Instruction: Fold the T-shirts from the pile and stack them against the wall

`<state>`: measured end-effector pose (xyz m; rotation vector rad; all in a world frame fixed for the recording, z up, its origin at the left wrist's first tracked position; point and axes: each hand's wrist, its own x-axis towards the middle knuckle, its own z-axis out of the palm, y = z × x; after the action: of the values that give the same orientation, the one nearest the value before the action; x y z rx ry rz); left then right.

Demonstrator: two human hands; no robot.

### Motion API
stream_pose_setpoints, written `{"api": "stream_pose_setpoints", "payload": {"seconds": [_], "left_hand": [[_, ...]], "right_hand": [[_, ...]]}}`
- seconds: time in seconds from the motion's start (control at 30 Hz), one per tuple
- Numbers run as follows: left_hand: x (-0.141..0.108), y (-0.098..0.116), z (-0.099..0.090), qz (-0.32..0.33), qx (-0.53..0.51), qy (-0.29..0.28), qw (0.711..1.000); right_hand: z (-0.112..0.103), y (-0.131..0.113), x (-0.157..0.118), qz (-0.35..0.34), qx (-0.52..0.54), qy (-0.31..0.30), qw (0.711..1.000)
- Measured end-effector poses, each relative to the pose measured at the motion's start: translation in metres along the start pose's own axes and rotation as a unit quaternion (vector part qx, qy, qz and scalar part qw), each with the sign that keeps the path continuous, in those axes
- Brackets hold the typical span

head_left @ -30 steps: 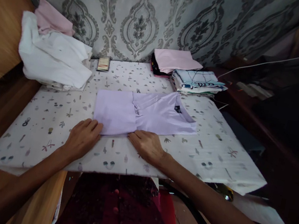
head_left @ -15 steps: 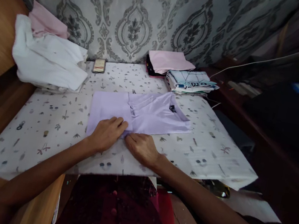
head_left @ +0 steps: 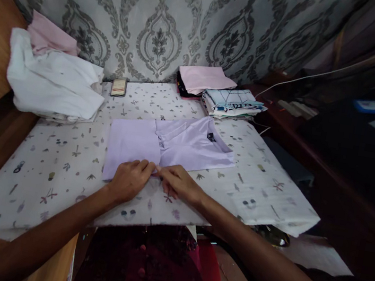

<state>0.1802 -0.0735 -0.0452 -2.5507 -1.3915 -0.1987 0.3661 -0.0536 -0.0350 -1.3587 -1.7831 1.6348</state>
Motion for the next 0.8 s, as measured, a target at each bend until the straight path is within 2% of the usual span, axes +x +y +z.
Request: {"api": "stream_pose_setpoints", "payload": {"seconds": [0.03,0.1,0.2,0.27,0.4,0.47,0.67,0.8], "left_hand": [[0.0,0.0,0.001,0.0,0.0,0.009,1.0],[-0.001,-0.002,0.002,-0.003,-0.011,0.028,1.0],[-0.002,-0.005,0.001,-0.019,-0.053,0.066,0.996],[-0.003,-0.009,0.0,-0.045,-0.094,0.094,0.99],[-0.004,-0.013,0.0,-0.108,-0.163,0.123,0.973],[-0.004,-0.014,0.001,-0.114,-0.178,0.129,0.969],[-0.004,-0.012,0.003,-0.05,-0.157,0.167,0.972],[-0.003,-0.011,0.0,-0.008,-0.112,0.191,0.975]], "right_hand": [[-0.002,-0.003,0.002,0.057,0.082,-0.024,0.995],[-0.006,-0.009,0.007,0.141,0.212,-0.046,0.966],[-0.012,-0.018,0.016,0.192,0.325,-0.06,0.924],[-0.014,-0.023,0.02,0.199,0.352,-0.073,0.911],[-0.017,-0.032,0.029,0.184,0.341,-0.067,0.919],[-0.017,-0.034,0.034,0.17,0.334,-0.054,0.926],[-0.014,-0.038,0.052,0.156,0.265,-0.009,0.952],[-0.008,-0.04,0.059,0.1,0.191,0.005,0.976]]}}
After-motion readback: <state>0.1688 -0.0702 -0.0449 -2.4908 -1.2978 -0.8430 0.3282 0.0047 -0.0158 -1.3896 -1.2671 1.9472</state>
